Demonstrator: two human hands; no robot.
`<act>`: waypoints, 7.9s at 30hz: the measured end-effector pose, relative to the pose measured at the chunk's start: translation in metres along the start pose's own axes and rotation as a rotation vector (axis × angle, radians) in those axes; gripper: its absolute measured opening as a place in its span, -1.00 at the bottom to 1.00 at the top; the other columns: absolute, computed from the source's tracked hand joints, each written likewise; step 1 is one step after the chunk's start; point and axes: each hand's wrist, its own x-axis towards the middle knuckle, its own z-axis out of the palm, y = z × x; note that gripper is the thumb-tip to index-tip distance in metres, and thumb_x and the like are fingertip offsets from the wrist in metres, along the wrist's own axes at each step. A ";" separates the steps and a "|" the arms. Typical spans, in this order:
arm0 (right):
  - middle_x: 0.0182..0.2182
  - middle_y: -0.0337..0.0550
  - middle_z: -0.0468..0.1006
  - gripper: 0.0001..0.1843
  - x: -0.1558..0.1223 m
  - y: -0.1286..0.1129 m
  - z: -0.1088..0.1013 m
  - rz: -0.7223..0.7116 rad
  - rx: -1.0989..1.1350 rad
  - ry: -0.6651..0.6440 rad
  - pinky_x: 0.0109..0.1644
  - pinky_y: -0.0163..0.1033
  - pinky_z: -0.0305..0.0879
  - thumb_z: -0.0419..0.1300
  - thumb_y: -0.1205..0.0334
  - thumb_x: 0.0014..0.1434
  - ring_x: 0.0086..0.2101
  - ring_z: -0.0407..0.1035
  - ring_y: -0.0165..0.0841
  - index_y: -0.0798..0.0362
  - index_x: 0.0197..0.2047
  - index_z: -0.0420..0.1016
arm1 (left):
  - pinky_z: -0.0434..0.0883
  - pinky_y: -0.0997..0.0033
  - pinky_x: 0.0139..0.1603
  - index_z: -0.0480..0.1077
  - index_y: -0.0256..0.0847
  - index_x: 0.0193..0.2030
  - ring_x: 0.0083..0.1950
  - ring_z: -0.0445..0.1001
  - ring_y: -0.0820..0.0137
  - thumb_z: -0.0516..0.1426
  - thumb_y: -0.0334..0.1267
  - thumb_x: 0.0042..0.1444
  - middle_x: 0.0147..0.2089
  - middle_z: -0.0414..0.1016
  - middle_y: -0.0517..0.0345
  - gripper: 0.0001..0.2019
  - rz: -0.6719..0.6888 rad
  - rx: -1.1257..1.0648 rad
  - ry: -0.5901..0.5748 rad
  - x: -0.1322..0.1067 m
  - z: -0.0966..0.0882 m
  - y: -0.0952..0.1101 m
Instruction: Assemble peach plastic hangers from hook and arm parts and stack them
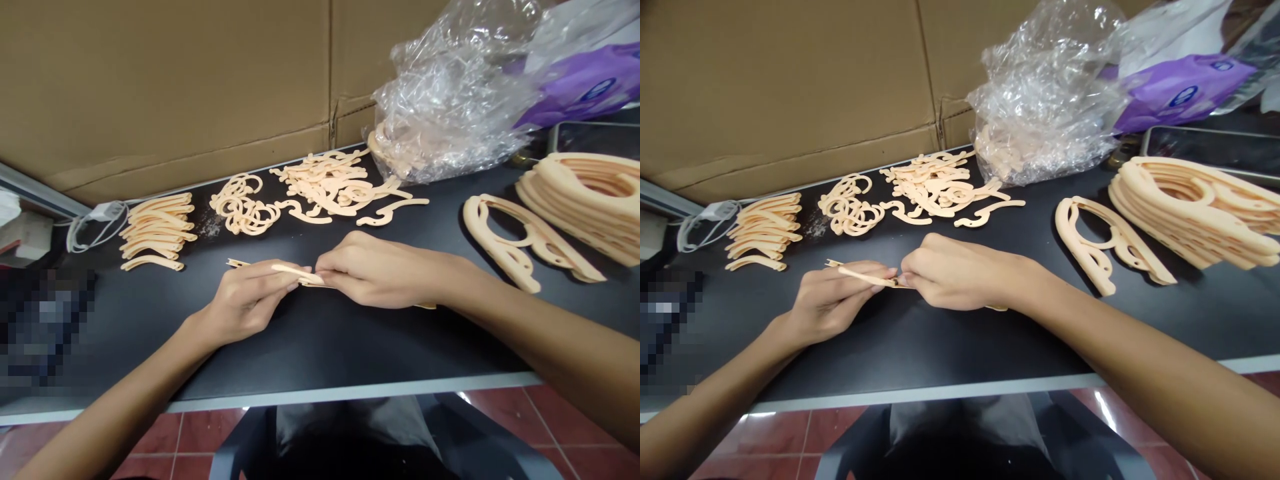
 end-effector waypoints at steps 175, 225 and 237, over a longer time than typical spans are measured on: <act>-0.45 -0.24 0.59 -0.79 0.005 0.002 -0.001 -0.084 -0.022 0.416 -0.31 -0.29 0.25 0.14 0.49 0.11 -0.40 0.44 -0.39 0.05 -0.35 0.57 | 0.39 0.30 -0.19 0.30 -0.21 -0.22 -0.17 0.43 0.31 0.03 -0.42 0.26 -0.19 0.45 0.08 -0.93 -0.487 0.317 -0.223 0.012 -0.003 0.032; -0.43 -0.24 0.54 -0.68 0.004 0.003 0.000 -0.003 -0.104 0.022 -0.26 -0.28 0.04 0.01 0.19 0.37 -0.40 0.33 -0.44 0.05 -0.35 0.49 | 0.38 0.37 -0.18 0.35 -0.30 -0.26 -0.24 0.36 0.40 0.11 -0.44 0.32 -0.28 0.46 0.06 -0.90 -0.253 0.104 -0.062 0.002 0.015 0.017; -0.43 -0.26 0.53 -0.72 0.003 0.000 0.008 -0.007 -0.203 0.094 -0.32 -0.25 -0.04 0.03 0.25 0.35 -0.43 0.30 -0.44 0.05 -0.38 0.44 | 0.39 0.38 -0.17 0.35 -0.29 -0.28 -0.24 0.39 0.40 0.10 -0.43 0.32 -0.28 0.48 0.07 -0.88 -0.277 0.057 -0.108 0.003 0.010 0.015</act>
